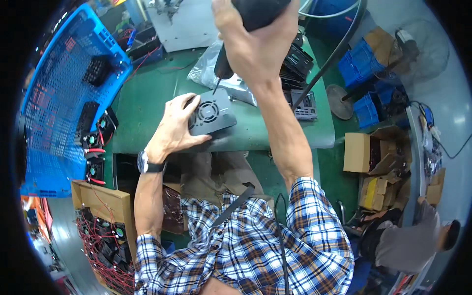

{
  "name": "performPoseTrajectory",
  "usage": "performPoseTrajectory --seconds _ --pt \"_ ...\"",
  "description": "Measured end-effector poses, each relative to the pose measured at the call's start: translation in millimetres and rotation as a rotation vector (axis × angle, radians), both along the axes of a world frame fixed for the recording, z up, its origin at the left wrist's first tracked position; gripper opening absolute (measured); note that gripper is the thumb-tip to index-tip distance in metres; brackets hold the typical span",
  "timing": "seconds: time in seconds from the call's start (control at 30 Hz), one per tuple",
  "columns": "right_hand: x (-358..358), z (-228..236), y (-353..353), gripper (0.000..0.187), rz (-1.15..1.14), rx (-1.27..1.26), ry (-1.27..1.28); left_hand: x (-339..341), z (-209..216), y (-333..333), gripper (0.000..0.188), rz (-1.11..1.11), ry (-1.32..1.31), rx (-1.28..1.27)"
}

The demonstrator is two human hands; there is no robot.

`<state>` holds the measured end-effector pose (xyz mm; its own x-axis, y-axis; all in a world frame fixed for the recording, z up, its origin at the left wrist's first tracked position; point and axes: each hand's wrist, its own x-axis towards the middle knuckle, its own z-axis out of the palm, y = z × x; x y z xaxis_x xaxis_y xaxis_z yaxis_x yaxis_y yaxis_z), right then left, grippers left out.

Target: Assembling cooling fan units into a housing using an electric screwdriver on a production floor.

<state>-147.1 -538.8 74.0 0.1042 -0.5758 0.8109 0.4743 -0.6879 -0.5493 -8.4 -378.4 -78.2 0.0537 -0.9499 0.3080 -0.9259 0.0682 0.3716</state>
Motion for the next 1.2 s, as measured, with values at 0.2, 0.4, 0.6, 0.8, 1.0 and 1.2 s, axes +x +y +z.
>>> performPoseTrajectory --seconds 0.2,0.4,0.6,0.8,1.0,1.2 --pt "0.6 -39.6 -34.7 0.042 -0.1 -0.18 0.05 -18.9 21.6 36.1 0.099 -0.071 -0.077 0.067" --pt "3.9 -76.3 -32.9 0.05 -0.108 -0.107 0.128 -19.7 18.5 45.7 0.098 -0.07 -0.056 0.033" --pt "1.5 -86.3 -38.0 0.044 -0.112 -0.096 0.156 -4.7 6.3 32.6 0.098 -0.062 -0.038 0.106" --pt "-3.8 -75.7 -35.2 0.044 -0.131 -0.159 0.084 9.2 5.5 24.6 0.096 -0.048 -0.014 0.129" --pt "-12.2 -43.5 -13.7 0.039 -0.184 0.03 0.001 10.7 3.9 19.0 0.092 -0.039 -0.037 0.059" --pt "-7.0 -18.2 12.2 0.043 0.156 0.055 -0.189 -18.6 3.7 -0.8 0.042 0.112 0.334 -0.422"
